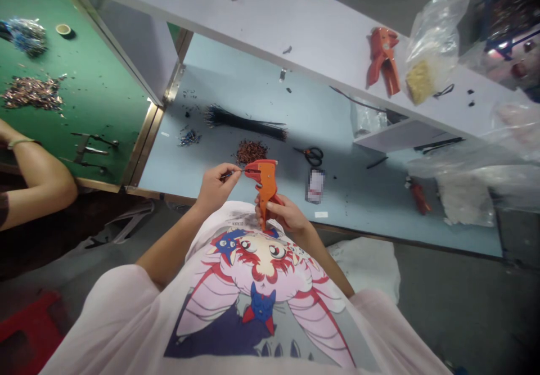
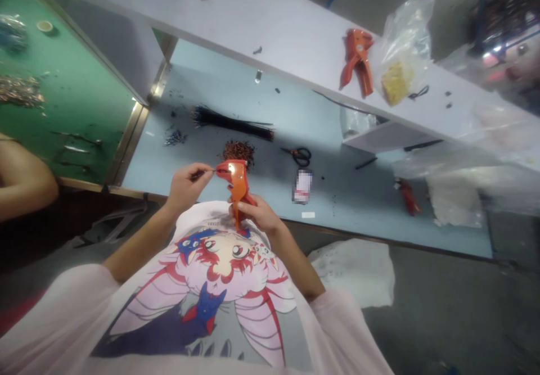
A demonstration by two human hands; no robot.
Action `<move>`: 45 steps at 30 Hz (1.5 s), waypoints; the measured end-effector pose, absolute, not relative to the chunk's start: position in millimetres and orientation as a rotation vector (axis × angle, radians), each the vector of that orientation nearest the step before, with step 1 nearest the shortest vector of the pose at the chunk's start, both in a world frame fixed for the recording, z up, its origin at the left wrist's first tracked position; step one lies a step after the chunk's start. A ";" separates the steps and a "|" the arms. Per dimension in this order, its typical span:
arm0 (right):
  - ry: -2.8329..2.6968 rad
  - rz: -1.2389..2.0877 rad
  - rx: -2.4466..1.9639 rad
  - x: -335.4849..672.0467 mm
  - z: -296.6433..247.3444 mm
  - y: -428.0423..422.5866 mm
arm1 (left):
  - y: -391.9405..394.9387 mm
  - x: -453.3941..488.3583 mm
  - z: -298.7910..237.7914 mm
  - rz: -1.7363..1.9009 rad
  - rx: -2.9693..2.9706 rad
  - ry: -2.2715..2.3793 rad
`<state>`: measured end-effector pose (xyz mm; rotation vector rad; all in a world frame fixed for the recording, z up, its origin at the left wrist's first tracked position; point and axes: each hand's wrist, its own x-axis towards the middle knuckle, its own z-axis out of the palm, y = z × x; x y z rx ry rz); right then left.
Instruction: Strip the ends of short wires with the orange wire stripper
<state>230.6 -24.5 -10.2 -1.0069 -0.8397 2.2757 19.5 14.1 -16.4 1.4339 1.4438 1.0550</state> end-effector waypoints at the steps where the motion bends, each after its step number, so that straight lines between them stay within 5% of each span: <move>1: -0.836 2.275 -1.005 230.4 -10.1 -24.6 | 14.1 19.4 -16.4 1.055 1.432 1.444; 45: -0.299 2.193 -1.053 233.3 -33.3 -16.4 | 19.2 2.2 -36.5 0.972 1.623 1.697</move>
